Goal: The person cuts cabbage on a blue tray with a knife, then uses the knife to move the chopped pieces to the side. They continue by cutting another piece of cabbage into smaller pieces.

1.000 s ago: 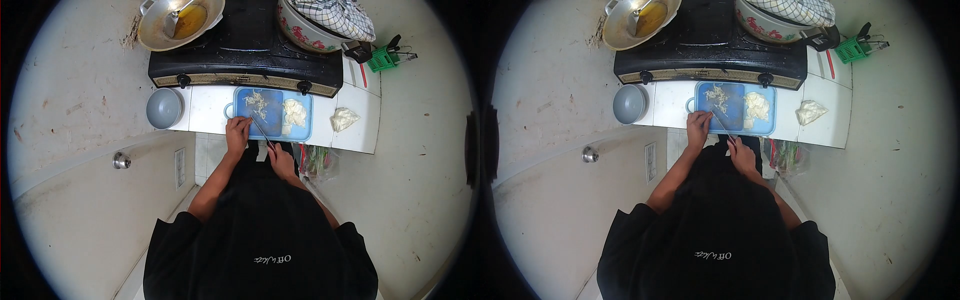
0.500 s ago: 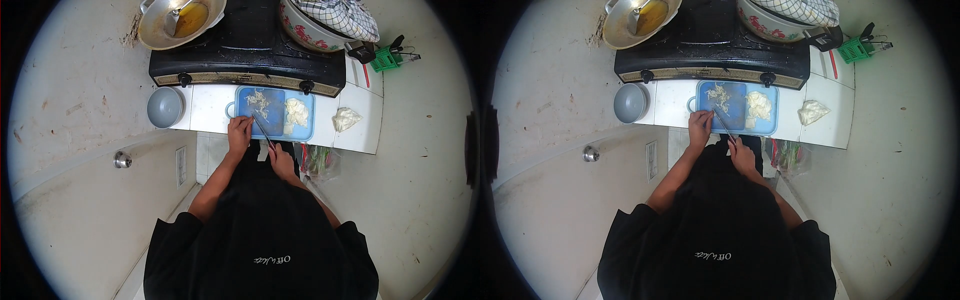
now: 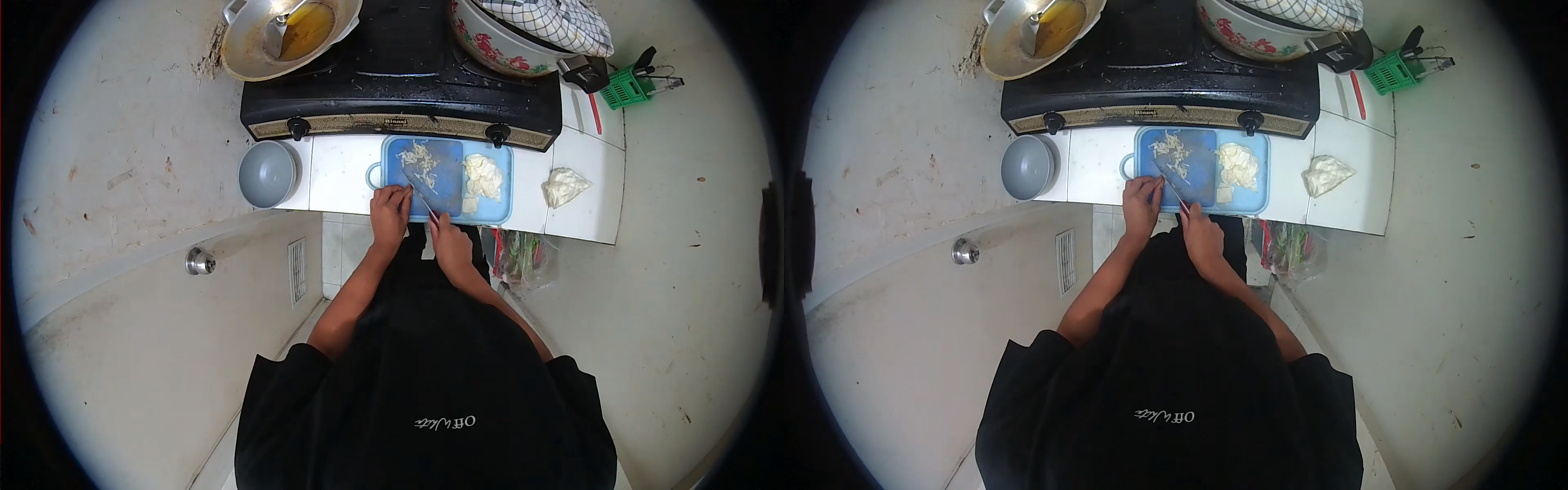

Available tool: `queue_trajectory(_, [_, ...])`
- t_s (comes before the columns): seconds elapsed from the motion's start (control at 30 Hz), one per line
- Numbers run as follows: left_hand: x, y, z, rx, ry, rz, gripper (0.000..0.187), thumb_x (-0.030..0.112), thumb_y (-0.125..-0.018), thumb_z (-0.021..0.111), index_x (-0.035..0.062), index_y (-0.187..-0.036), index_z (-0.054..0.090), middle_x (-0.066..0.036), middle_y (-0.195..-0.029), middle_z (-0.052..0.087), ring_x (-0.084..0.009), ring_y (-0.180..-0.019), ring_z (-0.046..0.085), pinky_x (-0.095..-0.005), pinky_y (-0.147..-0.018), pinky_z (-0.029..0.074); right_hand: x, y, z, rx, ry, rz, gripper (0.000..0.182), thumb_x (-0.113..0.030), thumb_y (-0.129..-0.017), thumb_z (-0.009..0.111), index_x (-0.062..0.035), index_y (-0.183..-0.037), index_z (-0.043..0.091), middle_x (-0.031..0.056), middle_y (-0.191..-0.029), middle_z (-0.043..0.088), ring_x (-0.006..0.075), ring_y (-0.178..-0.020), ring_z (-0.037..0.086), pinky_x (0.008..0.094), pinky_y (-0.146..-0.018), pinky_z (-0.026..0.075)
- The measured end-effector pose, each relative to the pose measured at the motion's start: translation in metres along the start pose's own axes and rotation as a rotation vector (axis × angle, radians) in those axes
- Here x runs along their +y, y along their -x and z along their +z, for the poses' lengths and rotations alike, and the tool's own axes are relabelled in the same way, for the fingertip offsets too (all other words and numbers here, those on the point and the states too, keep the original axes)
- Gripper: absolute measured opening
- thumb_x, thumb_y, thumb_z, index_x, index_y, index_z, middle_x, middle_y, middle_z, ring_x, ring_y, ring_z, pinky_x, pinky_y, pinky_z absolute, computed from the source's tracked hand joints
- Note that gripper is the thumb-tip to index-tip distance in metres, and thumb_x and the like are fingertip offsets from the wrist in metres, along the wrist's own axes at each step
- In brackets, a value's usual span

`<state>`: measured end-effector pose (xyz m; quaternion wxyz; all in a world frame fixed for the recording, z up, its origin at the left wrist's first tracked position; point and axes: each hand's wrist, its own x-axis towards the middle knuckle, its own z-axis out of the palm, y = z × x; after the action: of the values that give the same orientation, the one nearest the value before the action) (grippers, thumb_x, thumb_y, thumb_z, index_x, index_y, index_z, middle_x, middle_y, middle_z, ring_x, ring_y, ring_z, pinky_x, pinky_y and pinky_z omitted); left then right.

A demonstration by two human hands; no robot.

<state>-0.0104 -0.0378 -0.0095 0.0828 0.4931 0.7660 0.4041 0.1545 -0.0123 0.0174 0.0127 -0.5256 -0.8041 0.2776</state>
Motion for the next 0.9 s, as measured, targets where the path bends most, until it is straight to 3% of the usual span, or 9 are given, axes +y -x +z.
queue_trajectory(0.33, [0.001, -0.007, -0.007, -0.016, 0.023, -0.056, 0.013, 0.009, -0.089, 0.079, 0.0082, -0.102, 0.08, -0.009, -0.098, 0.071, -0.03, -0.091, 0.063, -0.0415, -0.081, 0.051, 0.024, 0.007, -0.02, 0.003, -0.199, 0.007, 0.037, -0.037, -0.109, 0.055, 0.0003, -0.11, 0.055, 0.0305, -0.076, 0.068, 0.0536, -0.076, 0.068, 0.0626, -0.065, 0.051])
queue_trajectory(0.9, [0.0, 0.002, -0.002, 0.017, -0.159, -0.067, 0.012, 0.021, -0.093, 0.079, 0.0111, -0.097, 0.073, -0.006, -0.101, 0.066, -0.0294, -0.093, 0.06, -0.044, -0.08, 0.043, 0.026, 0.029, -0.017, -0.135, -0.326, 0.028, 0.036, -0.039, -0.11, 0.053, -0.0026, -0.109, 0.056, 0.0301, -0.076, 0.068, 0.0537, -0.076, 0.067, 0.0628, -0.067, 0.052])
